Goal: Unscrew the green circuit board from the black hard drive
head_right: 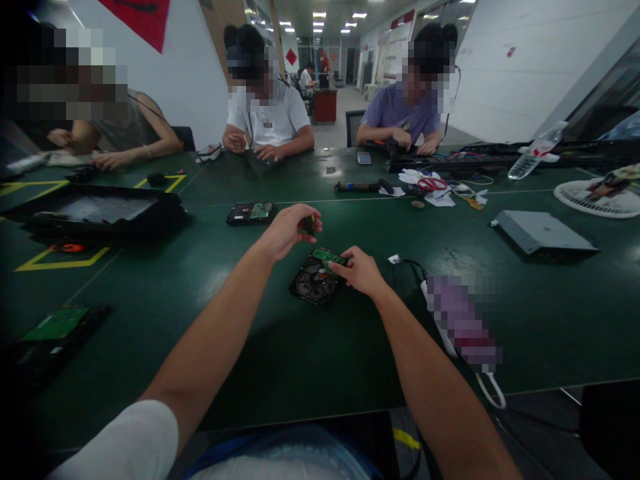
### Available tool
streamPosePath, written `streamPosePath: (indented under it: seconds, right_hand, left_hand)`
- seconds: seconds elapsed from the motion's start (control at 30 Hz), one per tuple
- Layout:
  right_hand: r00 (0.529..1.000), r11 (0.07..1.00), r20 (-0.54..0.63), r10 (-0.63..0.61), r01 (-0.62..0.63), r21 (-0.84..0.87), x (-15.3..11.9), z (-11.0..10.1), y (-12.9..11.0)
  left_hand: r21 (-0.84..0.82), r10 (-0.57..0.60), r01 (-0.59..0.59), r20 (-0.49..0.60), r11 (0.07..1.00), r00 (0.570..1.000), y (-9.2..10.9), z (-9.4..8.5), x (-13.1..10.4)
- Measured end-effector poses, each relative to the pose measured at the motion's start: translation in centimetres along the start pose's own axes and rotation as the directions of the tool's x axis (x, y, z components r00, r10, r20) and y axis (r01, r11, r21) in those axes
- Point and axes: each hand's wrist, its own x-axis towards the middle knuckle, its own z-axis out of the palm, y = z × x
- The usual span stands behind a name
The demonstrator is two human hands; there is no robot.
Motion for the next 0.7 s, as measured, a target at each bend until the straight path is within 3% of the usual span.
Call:
streamPosePath:
  seconds: [0.17,0.47,0.7]
  right_hand:
    - [1.000,1.000,0.003,0.005,-0.005,-0.002,-0.07,-0.05,-0.03]
    - [1.000,1.000,-0.001,-0.004,0.004,-0.004,-0.06,-0.10,-0.13]
    - [1.000,1.000,0.004,0.003,-0.003,-0.003,-0.09,-0.12,-0.23]
  left_hand:
    - [-0.061,-0.016,0.013,-0.047,0.998,0.999,-0.07,0.13,0.11]
    - [0.093,0.080,-0.079,-0.014,0.993,0.997,0.17,-0.60,0.11]
    - [-0.070,0.000,0.000,-0.007,0.998,1.000,-0.25,-0.24,0.23]
